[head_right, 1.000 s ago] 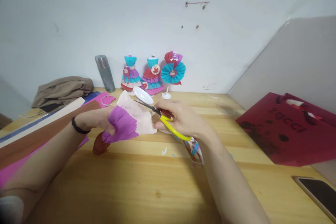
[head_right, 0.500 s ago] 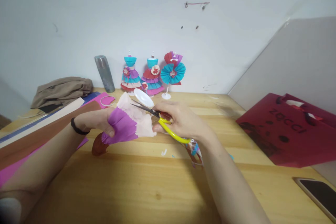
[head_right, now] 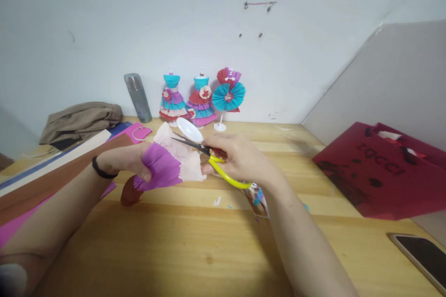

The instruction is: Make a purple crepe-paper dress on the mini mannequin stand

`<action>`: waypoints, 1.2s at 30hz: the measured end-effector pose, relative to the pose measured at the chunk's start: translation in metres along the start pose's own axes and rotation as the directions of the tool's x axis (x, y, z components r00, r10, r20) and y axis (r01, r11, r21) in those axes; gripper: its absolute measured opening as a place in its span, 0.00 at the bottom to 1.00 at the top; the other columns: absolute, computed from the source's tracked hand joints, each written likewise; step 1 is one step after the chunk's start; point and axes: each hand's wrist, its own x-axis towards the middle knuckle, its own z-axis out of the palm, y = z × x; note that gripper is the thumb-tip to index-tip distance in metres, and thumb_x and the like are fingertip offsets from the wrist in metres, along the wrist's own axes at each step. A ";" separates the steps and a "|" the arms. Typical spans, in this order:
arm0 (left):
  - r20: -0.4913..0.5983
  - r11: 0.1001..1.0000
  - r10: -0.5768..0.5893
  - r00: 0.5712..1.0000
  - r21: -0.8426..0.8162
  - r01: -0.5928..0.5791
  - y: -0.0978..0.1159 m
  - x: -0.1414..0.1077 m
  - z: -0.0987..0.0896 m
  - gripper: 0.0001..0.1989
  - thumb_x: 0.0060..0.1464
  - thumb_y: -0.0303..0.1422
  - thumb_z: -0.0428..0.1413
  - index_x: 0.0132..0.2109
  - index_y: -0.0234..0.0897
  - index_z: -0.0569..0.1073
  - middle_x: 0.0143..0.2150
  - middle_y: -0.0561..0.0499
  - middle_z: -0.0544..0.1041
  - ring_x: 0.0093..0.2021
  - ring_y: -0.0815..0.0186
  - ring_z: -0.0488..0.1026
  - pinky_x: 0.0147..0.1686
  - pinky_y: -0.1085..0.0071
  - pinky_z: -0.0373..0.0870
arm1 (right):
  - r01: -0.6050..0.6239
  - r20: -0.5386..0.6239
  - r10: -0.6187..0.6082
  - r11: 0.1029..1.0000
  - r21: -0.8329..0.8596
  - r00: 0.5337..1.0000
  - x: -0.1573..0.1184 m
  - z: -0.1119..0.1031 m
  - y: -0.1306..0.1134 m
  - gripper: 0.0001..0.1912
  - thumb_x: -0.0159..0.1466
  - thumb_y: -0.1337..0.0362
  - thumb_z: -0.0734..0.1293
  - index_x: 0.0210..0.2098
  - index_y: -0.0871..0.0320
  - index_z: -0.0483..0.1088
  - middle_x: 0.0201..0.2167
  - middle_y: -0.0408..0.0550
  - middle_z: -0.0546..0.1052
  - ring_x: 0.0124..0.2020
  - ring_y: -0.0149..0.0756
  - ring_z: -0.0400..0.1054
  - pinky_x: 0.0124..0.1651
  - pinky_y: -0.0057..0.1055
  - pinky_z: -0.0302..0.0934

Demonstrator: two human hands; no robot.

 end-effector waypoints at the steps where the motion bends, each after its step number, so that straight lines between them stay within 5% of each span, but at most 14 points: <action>1: -0.005 1.000 -0.005 1.000 0.001 0.005 0.000 0.000 0.000 0.18 0.37 0.28 0.70 0.39 0.36 0.76 0.33 0.53 0.78 0.33 0.66 0.73 0.33 0.72 0.72 | 0.000 -0.004 0.000 1.000 -0.001 1.000 0.000 0.000 0.001 0.26 0.63 0.40 0.65 0.31 0.59 0.71 0.24 0.44 0.68 0.25 0.32 0.60 0.28 0.29 0.50; 18: -0.027 1.000 -0.024 0.999 -0.013 0.024 0.000 -0.003 -0.001 0.21 0.38 0.26 0.69 0.43 0.35 0.76 0.37 0.50 0.79 0.36 0.64 0.74 0.35 0.72 0.73 | -0.064 0.010 0.064 0.998 0.003 0.998 0.000 -0.002 -0.001 0.23 0.62 0.41 0.67 0.31 0.57 0.72 0.23 0.47 0.70 0.25 0.36 0.63 0.29 0.32 0.52; 36: 0.005 0.999 0.006 1.000 -0.036 -0.005 0.006 -0.004 0.001 0.14 0.39 0.27 0.69 0.36 0.35 0.76 0.32 0.53 0.77 0.33 0.67 0.72 0.31 0.74 0.70 | -0.037 -0.035 0.037 0.999 0.009 0.999 -0.002 0.000 0.003 0.19 0.63 0.47 0.69 0.32 0.58 0.75 0.23 0.47 0.72 0.24 0.35 0.64 0.28 0.31 0.53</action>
